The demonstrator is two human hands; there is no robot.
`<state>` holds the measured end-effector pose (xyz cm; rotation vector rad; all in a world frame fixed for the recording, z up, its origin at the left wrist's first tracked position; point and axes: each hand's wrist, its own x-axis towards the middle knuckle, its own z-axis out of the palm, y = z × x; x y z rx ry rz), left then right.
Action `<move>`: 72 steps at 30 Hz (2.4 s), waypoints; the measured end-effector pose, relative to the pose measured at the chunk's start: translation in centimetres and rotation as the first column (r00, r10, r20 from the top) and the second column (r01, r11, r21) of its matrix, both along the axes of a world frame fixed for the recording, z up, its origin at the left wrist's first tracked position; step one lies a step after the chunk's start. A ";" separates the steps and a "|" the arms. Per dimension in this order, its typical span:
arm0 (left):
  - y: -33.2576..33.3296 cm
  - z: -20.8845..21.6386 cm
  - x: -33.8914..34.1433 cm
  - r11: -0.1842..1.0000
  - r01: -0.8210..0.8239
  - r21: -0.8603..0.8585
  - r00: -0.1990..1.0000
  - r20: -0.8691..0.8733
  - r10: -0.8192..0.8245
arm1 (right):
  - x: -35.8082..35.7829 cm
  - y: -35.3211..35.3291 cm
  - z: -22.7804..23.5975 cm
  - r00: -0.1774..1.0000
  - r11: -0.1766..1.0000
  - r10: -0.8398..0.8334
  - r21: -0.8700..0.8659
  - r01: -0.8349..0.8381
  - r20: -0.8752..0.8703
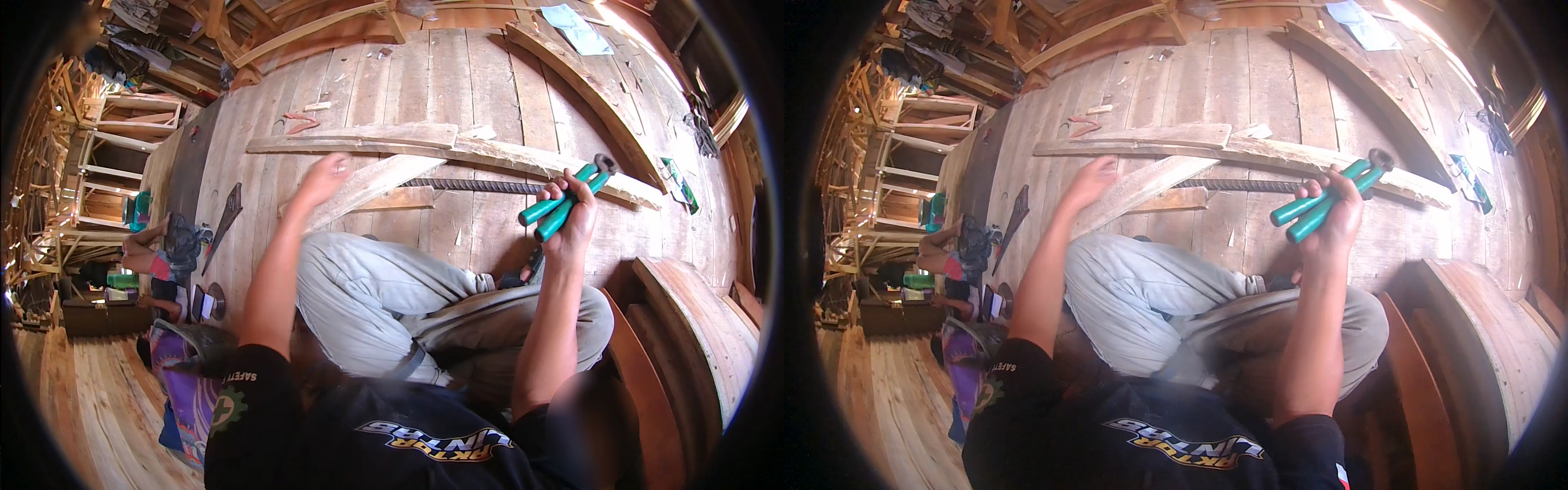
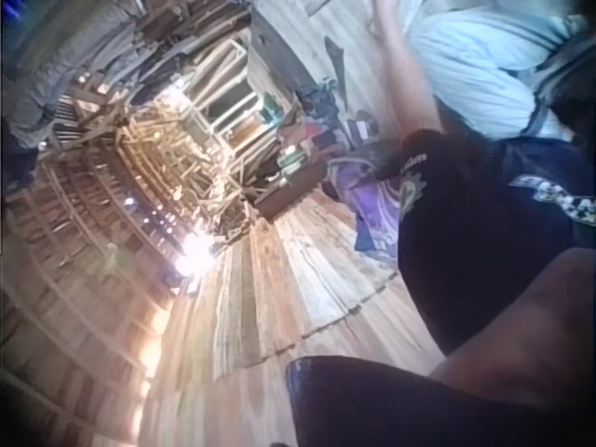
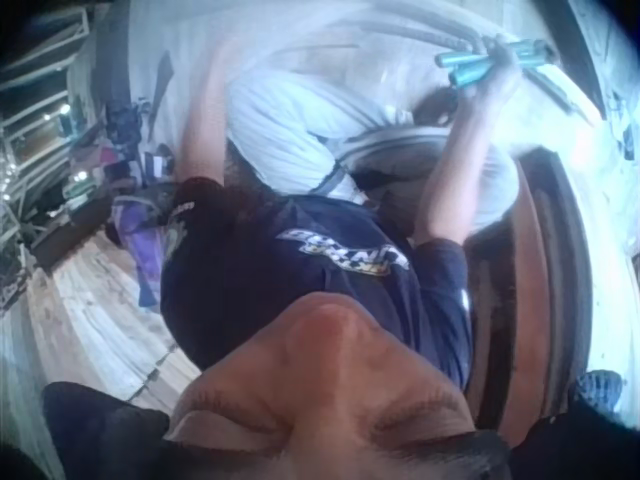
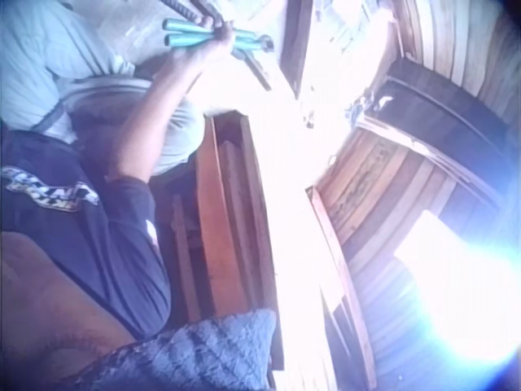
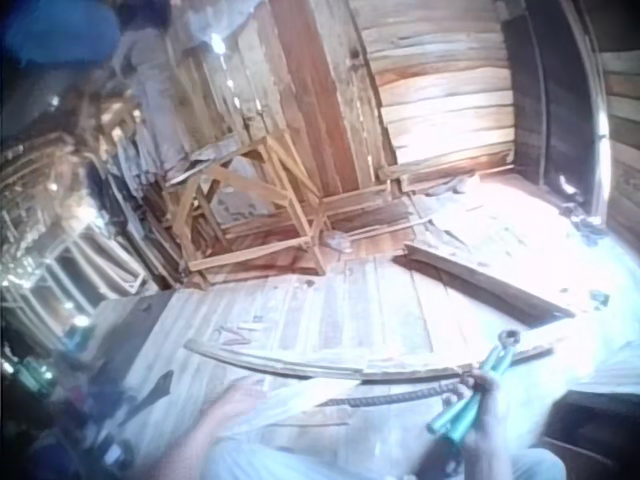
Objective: The person sits on a wooden floor and uses green-handled bolt cutters to cut a piece of wood. They repeatedly position the cutters on the wood and squeeze the handles to sever the material. The person also handles a metal rebar and other wooden planks during the process.
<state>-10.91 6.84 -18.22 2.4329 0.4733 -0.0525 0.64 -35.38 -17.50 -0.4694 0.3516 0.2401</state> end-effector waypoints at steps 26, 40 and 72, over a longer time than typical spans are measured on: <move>-14.4 -6.9 0.9 0.792 0.562 0.238 0.819 -0.295 -0.493 | 1.3 -1.3 -3.9 0.997 1.000 -0.012 0.017 0.011 0.071; -0.1 12.3 2.8 0.999 -0.022 -0.028 0.910 0.413 0.031 | 0.9 -0.5 -2.9 0.995 0.995 -0.101 0.023 0.101 -0.007; -1.0 12.2 3.6 0.490 0.463 -0.738 0.644 0.660 0.387 | 1.0 -1.4 -3.4 0.992 0.988 -0.124 0.101 0.120 0.030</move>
